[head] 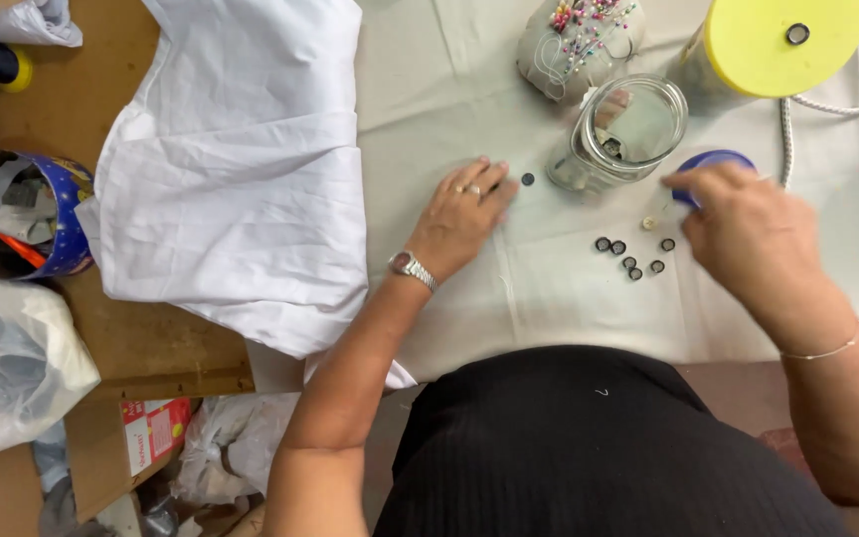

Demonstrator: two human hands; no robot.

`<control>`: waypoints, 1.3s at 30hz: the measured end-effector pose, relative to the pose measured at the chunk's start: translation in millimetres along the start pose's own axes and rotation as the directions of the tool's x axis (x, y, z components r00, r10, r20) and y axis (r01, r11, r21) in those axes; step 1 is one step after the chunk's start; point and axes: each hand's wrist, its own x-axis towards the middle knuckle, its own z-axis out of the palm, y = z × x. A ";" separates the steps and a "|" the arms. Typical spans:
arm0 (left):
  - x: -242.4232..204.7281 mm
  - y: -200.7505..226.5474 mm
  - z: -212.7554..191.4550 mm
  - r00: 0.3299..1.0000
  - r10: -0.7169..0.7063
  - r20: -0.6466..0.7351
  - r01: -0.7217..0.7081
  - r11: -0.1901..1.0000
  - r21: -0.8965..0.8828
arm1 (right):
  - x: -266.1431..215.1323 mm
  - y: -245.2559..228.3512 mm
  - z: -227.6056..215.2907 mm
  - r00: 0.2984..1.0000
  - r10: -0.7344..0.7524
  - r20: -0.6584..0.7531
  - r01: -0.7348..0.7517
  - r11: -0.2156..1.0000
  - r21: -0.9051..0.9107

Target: Sorting various buttons on a table and transferring them from a plastic bowl into a glass jar.

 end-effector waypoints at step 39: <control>136.9 107.0 -46.0 0.776 0.273 -0.568 -0.199 0.962 0.189 | 33.5 -144.1 62.5 0.877 -0.403 -0.263 0.450 0.880 0.151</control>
